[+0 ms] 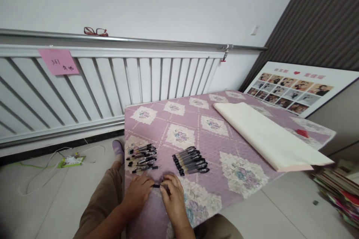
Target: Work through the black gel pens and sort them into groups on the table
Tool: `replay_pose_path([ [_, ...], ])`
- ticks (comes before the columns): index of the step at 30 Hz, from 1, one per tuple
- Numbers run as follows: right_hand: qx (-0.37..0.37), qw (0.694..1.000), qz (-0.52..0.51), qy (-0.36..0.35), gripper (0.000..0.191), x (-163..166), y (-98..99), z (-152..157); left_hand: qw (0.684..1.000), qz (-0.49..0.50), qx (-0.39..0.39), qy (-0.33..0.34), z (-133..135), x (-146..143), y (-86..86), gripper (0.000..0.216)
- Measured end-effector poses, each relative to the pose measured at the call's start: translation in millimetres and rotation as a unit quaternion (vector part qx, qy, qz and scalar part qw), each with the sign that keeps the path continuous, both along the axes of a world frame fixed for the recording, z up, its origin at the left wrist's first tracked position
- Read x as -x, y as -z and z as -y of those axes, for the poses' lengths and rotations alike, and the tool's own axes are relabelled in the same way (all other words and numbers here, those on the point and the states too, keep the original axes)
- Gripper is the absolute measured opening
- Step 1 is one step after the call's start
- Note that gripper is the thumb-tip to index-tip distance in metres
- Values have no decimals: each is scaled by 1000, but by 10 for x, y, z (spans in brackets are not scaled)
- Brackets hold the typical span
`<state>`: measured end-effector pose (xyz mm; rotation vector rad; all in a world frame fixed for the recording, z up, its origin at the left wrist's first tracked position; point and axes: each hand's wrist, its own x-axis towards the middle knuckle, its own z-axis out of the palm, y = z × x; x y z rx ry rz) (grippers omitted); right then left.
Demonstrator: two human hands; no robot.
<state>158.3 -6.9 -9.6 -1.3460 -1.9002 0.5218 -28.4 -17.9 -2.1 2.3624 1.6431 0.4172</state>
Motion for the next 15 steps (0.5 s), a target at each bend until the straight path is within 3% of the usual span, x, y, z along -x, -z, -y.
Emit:
replay_pose_path([
  [5,-16,1000,-20,11,19,-2,9,-7,1000,14,1,-2,4,4,5,25],
  [7,-14,1000,-8,11,13,13,-7,-8,1000,13,0,0,4,5,12,25],
  [11,-14,1000,6,9,23,31,-24,-2,1000,9,4,-3,5,0,0,24],
  [15,-10,1000,4,9,16,6,3,3,1000,14,13,-6,6,-4,-13,24],
])
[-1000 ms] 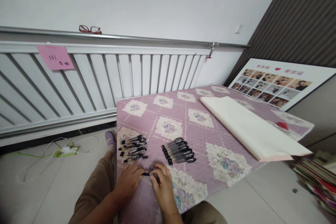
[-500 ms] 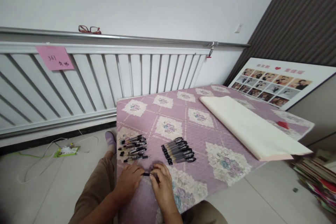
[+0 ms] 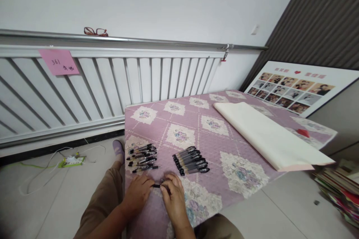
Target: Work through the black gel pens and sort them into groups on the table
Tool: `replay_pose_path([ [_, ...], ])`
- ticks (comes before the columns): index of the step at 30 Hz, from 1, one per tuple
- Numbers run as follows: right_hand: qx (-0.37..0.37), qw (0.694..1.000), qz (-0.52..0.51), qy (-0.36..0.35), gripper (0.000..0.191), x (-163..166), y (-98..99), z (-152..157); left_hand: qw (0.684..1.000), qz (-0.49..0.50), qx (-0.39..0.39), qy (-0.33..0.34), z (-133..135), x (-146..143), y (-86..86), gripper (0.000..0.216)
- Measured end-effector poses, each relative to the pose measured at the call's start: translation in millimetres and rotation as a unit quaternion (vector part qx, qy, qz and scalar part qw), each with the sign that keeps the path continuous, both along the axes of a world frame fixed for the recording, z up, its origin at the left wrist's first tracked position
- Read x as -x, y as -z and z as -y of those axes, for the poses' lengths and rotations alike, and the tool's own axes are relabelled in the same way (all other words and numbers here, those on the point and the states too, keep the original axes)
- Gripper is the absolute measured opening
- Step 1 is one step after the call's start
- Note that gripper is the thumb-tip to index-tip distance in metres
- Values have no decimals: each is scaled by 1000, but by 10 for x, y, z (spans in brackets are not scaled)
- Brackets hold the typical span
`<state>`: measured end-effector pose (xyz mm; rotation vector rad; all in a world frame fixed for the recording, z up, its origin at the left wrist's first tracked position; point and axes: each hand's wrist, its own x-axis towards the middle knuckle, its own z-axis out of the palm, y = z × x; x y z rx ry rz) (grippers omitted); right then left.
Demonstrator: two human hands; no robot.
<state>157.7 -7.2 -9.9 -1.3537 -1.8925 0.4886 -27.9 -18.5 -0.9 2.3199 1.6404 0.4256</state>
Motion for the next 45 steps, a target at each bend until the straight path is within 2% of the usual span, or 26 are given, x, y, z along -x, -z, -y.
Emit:
replay_pose_path([
  [3,-1,1000,-9,-4,13,-19,20,-4,1000,7,-3,1,0,3,7,26],
  [6,-14,1000,-18,5,21,-15,20,-9,1000,4,-9,1,-1,7,12,26],
  [9,-17,1000,-5,10,13,6,10,-9,1000,-5,-8,7,-2,8,5,26],
  [12,-17,1000,3,10,18,16,5,-7,1000,-10,-6,8,-1,5,-8,25],
  [18,-8,1000,-19,-1,10,-13,28,-16,1000,3,-12,1,-1,7,31,24],
  [22,-19,1000,-25,6,21,-11,34,-21,1000,4,-13,-2,0,15,48,25],
  [25,-14,1000,-3,4,11,6,27,-21,1000,1,-12,-2,2,11,22,26],
  [28,-9,1000,6,7,18,11,24,-19,1000,2,-6,-4,2,2,-9,24],
  [33,1,1000,-8,-6,11,-16,41,-18,1000,3,-6,-3,6,-2,-23,23],
  [37,-16,1000,-23,-7,19,-15,60,-34,1000,-4,-6,-1,5,4,-17,23],
  [39,-14,1000,-19,-7,14,-7,65,-40,1000,-2,-9,-4,4,3,-6,22],
  [41,-11,1000,-22,-1,7,-6,71,-39,1000,5,-21,-13,5,1,14,22],
  [45,-19,997,-63,41,13,-37,107,-19,997,27,-61,-40,14,0,72,22],
])
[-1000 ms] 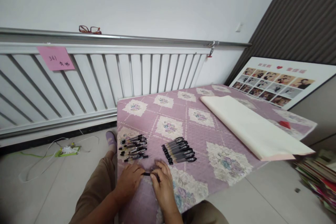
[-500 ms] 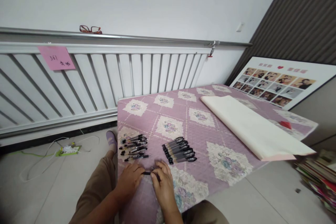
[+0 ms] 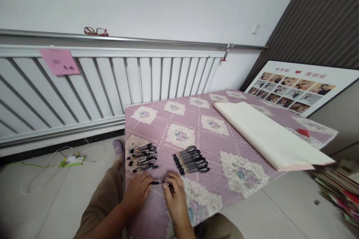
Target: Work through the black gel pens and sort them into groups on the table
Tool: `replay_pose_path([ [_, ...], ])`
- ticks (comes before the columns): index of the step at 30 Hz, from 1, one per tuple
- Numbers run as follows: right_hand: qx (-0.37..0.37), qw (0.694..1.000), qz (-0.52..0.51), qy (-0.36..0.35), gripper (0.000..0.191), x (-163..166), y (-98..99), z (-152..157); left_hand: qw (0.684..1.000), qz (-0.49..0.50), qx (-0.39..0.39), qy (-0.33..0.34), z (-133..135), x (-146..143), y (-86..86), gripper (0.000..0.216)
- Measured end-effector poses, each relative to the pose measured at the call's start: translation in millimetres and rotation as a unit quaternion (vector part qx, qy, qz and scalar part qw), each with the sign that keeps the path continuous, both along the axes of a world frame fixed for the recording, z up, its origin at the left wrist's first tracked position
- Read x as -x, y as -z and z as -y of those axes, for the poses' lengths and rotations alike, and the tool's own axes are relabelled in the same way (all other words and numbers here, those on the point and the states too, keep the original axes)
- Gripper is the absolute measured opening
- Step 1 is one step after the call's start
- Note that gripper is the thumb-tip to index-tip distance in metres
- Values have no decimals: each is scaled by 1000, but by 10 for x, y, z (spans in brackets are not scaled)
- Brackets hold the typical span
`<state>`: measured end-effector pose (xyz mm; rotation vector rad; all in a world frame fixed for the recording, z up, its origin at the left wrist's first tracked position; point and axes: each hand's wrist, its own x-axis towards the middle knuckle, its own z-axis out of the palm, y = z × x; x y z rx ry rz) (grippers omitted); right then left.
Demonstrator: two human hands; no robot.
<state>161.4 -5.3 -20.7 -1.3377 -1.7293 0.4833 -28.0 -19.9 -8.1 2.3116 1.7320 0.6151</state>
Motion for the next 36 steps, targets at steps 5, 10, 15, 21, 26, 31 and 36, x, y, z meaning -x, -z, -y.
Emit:
replay_pose_path([
  [5,-28,997,-8,75,18,-24,76,8,999,31,-30,-28,5,6,34,22],
  [10,-47,996,68,37,12,32,96,-17,996,51,-42,-53,3,8,32,23],
  [15,-54,994,89,41,31,49,76,-15,996,47,-35,-67,-11,11,25,25],
  [21,-22,988,153,13,37,79,-5,18,997,11,-12,-78,-55,-12,-14,24],
  [26,-19,985,170,39,40,86,-21,37,993,-55,-27,-96,-152,-32,15,24],
  [31,-8,977,205,56,31,102,-39,55,993,-72,-45,-83,-293,-37,-17,22],
  [36,5,973,229,41,27,121,-69,61,992,-41,-67,-98,-350,-23,-14,23],
])
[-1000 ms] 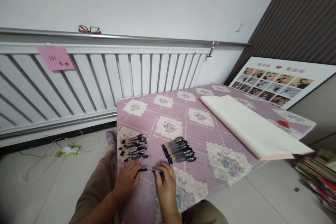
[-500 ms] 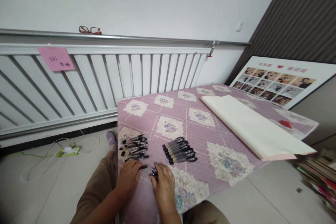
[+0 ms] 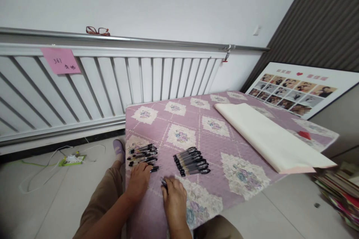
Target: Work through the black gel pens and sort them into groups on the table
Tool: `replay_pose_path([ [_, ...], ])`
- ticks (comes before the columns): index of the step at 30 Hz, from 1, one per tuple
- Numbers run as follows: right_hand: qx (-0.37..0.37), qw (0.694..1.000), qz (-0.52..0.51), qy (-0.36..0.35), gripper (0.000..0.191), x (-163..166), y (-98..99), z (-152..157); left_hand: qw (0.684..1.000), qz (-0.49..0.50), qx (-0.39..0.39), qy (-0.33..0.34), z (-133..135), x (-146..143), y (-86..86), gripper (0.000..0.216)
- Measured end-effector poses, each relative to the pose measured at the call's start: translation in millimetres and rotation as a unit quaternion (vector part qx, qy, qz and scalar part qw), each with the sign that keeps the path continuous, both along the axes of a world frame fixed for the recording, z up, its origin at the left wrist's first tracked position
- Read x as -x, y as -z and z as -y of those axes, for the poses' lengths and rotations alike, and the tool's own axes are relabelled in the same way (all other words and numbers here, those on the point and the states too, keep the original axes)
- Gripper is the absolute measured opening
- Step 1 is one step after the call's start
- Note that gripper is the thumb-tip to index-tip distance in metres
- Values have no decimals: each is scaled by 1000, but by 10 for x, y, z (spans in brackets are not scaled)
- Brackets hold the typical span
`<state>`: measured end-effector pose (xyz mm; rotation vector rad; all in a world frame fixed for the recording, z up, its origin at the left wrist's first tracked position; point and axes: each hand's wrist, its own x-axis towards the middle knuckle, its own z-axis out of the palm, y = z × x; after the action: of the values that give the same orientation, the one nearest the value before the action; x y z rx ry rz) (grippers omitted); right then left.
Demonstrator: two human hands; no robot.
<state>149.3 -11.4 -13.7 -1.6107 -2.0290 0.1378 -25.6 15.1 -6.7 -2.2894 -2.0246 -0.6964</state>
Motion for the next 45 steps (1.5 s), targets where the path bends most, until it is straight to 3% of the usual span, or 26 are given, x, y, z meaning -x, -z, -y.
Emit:
replay_pose_path([
  [8,-21,992,18,-126,31,130,-50,-110,989,109,-74,-61,137,143,178,32],
  [15,-37,980,37,-193,26,426,-186,-369,989,108,-74,-67,151,119,128,33],
  [24,-51,991,55,-111,13,492,-133,-511,993,102,-26,-46,155,91,-39,31],
  [35,-69,993,-11,-92,15,421,-137,-413,995,81,-14,-49,152,74,-6,32],
  [40,-105,992,-29,-65,19,76,-39,-341,996,77,-8,-36,158,82,24,33],
  [45,-143,989,-9,40,19,-553,52,-378,998,54,2,-24,151,107,48,35],
])
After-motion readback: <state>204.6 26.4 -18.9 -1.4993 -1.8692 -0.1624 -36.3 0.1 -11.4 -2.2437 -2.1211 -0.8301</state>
